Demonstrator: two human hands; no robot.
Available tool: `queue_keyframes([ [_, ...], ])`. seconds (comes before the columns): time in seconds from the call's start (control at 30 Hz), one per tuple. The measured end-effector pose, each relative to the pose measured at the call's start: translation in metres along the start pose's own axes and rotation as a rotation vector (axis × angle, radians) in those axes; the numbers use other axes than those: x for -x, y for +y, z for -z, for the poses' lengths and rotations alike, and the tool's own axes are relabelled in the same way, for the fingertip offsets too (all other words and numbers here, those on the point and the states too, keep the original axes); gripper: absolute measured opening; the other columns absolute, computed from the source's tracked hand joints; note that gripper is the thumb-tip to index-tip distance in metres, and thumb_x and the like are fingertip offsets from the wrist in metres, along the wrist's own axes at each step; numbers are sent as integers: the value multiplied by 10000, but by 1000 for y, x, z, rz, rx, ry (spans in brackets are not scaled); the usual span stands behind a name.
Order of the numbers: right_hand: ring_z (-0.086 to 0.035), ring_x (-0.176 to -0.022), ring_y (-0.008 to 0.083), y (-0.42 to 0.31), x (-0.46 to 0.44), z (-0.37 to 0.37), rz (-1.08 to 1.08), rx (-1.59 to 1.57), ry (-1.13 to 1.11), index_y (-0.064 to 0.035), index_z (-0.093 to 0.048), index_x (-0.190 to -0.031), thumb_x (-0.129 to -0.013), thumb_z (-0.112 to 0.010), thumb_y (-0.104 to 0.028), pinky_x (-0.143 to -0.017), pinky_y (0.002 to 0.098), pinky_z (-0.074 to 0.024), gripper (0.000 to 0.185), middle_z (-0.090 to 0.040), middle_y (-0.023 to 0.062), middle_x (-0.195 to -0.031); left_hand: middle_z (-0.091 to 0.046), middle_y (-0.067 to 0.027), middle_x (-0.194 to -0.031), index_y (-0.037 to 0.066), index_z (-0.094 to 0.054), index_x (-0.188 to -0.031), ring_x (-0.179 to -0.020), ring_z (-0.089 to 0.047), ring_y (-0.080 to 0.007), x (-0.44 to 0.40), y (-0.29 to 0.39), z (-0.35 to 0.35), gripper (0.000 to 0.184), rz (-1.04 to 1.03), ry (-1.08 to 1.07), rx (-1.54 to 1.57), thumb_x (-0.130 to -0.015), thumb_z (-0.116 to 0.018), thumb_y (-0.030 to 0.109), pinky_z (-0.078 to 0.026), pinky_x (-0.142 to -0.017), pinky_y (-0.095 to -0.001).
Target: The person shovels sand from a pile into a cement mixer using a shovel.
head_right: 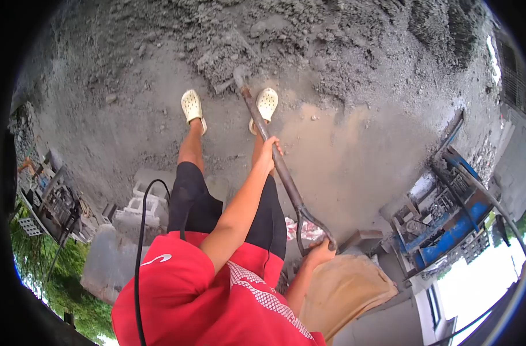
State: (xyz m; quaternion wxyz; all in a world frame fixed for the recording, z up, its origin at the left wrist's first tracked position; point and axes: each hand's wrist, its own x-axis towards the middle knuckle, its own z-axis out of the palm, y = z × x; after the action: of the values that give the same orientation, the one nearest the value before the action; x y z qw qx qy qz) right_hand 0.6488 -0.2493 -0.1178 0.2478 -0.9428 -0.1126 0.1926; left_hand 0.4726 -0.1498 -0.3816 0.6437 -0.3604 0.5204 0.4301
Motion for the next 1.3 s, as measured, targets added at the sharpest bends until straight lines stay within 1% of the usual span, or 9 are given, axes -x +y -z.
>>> queue_keyframes([
  [0.37, -485, -360, 174, -68, 12, -111, 416, -34, -439, 9, -502, -681, -830, -532, -107, -348, 293, -386, 191, -483, 76, -492, -447, -40, -618, 81, -468, -708, -502, -478, -163, 100, 185, 26, 123, -329, -54, 449, -727, -577, 132, -442, -472, -320],
  [0.57, -511, -392, 201, -101, 193, -273, 447, -311, -1044, 8, -506, -642, -830, -547, -150, -387, 316, -410, 248, -517, 108, -503, -430, -24, -619, 95, -445, -714, -539, -460, -146, 286, 383, 151, 217, -1020, -36, 611, -824, -558, 244, -430, -509, -321],
  [0.67, -545, -431, 211, -135, 324, -273, 599, -465, -1430, 9, -495, -593, -841, -554, -149, -436, 314, -434, 300, -544, 113, -519, -414, 1, -607, 110, -430, -725, -527, -438, -119, 426, 426, 224, 123, -1342, -150, 750, -792, -532, 124, -423, -545, -306],
  [0.77, -551, -507, 174, -181, 428, -205, 653, -755, -1748, 4, -489, -770, -761, -567, -68, -505, 286, -449, 107, -571, 99, -637, -393, 38, -592, 129, -441, -733, -519, -417, -95, 568, 415, 276, 106, -1632, -303, 834, -756, -538, 94, -388, -536, -271],
  [0.87, -547, -610, 158, -225, 490, -137, 1187, -949, -1855, -20, -497, -776, -700, -621, -73, -582, 302, -441, 155, -584, 77, -670, -459, 39, -627, 116, -489, -722, -579, -454, -111, 662, 381, 322, 89, -1887, -321, 874, -762, -552, 166, -390, -640, -289],
  [0.97, -554, -589, 269, -261, 530, -52, 1749, -880, -2090, -34, -511, -711, -597, -643, -31, -544, 311, -451, 175, -570, 125, -689, -499, 4, -634, 112, -505, -750, -611, -501, -124, 692, 341, 378, 156, -2025, -599, 1133, -767, -575, 250, -418, -634, -305],
  [1.1, -537, -599, 265, -239, 550, -41, 2042, -1116, -2239, -42, -507, -671, -567, -689, -16, -584, 333, -446, 212, -528, 87, -689, -571, 4, -683, 107, -597, -727, -634, -537, -134, 631, 284, 419, 251, -2164, -366, 1371, -759, -658, 348, -452, -682, -300],
  [1.2, -539, -597, 254, -229, 537, -47, 2148, -1035, -2336, -28, -505, -688, -598, -614, -15, -585, 314, -451, 143, -548, 99, -684, -591, -6, -751, 101, -613, -777, -681, -534, -133, 612, 268, 434, 261, -2180, -526, 1386, -752, -666, 355, -435, -680, -296],
  [1.3, -552, -599, 212, -210, 521, -68, 1766, -476, -2411, -29, -529, -704, -638, -623, -15, -576, 304, -450, 116, -553, 93, -675, -560, -13, -762, 70, -592, -815, -703, -520, -150, 618, 288, 427, 175, -2073, -662, 1312, -785, -630, 238, -413, -683, -307],
])
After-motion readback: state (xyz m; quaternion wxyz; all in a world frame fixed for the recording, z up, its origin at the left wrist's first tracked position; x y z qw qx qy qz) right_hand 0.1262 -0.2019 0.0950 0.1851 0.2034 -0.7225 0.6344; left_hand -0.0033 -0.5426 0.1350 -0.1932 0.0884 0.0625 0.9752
